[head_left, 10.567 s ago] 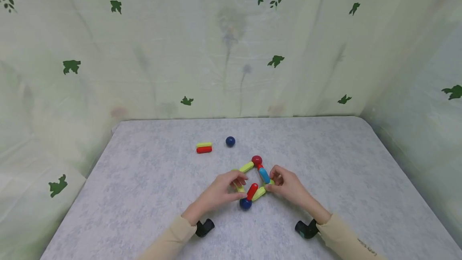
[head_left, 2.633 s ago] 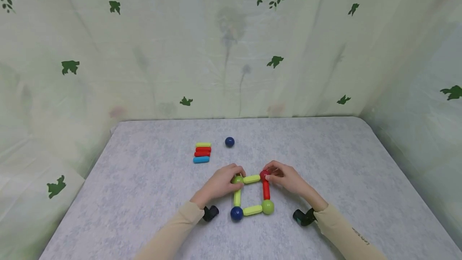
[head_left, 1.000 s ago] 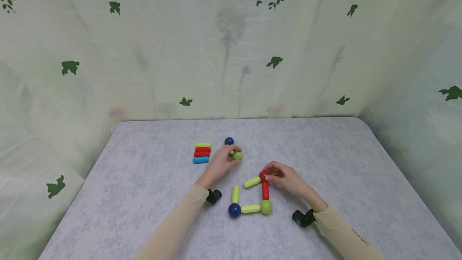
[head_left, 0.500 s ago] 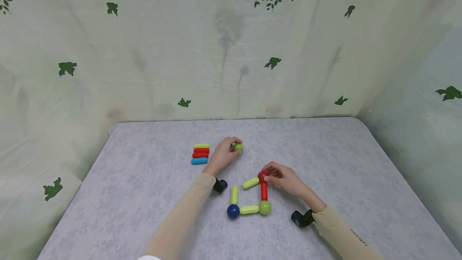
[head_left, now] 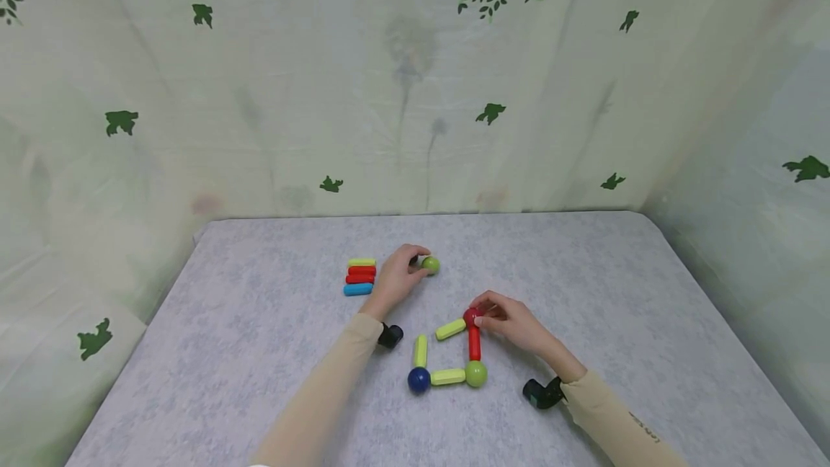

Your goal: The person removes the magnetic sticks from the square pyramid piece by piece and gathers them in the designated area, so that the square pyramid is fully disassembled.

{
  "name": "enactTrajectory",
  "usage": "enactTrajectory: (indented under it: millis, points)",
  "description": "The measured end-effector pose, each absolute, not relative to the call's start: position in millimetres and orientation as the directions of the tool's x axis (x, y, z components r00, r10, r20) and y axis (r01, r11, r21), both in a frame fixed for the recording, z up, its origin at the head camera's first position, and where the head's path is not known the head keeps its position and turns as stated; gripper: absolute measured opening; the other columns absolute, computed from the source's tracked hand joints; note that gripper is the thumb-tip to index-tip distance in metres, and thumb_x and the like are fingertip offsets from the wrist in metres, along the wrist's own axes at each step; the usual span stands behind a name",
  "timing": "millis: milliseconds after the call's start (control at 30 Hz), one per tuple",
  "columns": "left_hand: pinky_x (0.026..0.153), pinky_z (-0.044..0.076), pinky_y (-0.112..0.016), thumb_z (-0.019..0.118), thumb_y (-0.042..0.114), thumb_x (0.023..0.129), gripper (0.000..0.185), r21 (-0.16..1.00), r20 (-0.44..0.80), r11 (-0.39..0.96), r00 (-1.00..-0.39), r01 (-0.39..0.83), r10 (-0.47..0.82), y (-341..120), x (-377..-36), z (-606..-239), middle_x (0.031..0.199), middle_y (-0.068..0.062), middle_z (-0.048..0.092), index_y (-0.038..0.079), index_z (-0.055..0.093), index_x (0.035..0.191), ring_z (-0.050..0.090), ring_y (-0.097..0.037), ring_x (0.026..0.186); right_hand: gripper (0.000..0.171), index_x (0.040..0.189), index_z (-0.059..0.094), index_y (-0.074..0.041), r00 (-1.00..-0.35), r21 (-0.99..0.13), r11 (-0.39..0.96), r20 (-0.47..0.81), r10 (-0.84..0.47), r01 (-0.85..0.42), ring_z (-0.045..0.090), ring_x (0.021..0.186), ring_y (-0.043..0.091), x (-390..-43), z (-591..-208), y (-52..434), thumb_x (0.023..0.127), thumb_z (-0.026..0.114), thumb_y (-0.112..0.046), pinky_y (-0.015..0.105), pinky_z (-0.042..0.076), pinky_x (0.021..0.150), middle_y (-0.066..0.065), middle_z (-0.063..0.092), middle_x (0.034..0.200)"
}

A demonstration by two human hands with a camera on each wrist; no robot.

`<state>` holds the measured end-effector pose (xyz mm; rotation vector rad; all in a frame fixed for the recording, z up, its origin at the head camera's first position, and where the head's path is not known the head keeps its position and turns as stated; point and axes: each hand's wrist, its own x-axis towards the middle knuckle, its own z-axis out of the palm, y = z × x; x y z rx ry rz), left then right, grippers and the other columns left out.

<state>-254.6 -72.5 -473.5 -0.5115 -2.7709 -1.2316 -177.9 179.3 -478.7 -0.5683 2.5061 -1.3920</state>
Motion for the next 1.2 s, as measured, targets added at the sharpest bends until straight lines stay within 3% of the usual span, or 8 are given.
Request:
enactTrajectory:
  millis: [233,467,667,833,1200]
  points:
    - [0.076,0.051,-0.030,0.067,0.008,0.089,0.026,0.775,0.148,0.542,-0.926,0.326,0.346,-89.3,-235.1,-464.8,0.112,-0.006,0.060,0.007,0.062,0.115,0.059,-0.018,0.088,0.020,0.111,0.062,-0.009,-0.903,-0.851,0.477,-0.010,-0.430,-0.217,0.060,0.095,0.022,-177.0,-477.2,179.2,0.093,0.063,-0.018,0.038,0.048,0.079,0.004,0.063,0.105]
    - [0.082,0.050,-0.032,0.066,0.009,0.090,0.025,0.801,0.041,0.482,-0.836,0.354,0.547,-99.6,-211.7,-462.2,0.112,-0.008,0.062,0.005,0.062,0.115,0.060,-0.019,0.092,0.020,0.112,0.062,-0.009,-0.905,-0.847,0.490,-0.026,-0.424,-0.205,0.060,0.095,0.022,-176.9,-476.4,178.4,0.093,0.063,-0.018,0.038,0.048,0.080,0.004,0.063,0.104]
    - [0.081,0.049,-0.029,0.066,0.011,0.090,0.024,0.809,0.012,0.452,-0.779,0.376,0.627,-97.3,-193.6,-467.6,0.109,-0.003,0.062,0.007,0.062,0.114,0.058,-0.015,0.091,0.021,0.112,0.062,-0.009,-0.906,-0.848,0.490,-0.029,-0.422,-0.201,0.060,0.095,0.022,-177.1,-477.0,177.7,0.093,0.063,-0.018,0.038,0.049,0.079,0.004,0.064,0.104]
    - [0.078,0.049,-0.028,0.067,0.011,0.089,0.025,0.816,0.009,0.440,-0.770,0.374,0.638,-88.3,-183.3,-471.6,0.106,-0.002,0.063,0.007,0.062,0.113,0.058,-0.012,0.088,0.022,0.113,0.062,-0.009,-0.906,-0.856,0.477,-0.023,-0.423,-0.201,0.060,0.094,0.022,-176.9,-476.6,178.2,0.093,0.064,-0.018,0.038,0.049,0.078,0.005,0.064,0.104]
    - [0.066,0.046,-0.024,0.072,0.014,0.085,0.031,0.741,-0.061,0.565,-0.802,0.363,0.594,-62.5,-175.4,-468.9,0.091,0.006,0.058,0.014,0.060,0.114,0.053,-0.010,0.075,0.021,0.112,0.061,-0.008,-0.902,-0.865,0.454,-0.001,-0.432,-0.216,0.060,0.094,0.023,-176.1,-476.6,179.0,0.093,0.063,-0.016,0.039,0.048,0.081,0.005,0.063,0.106]
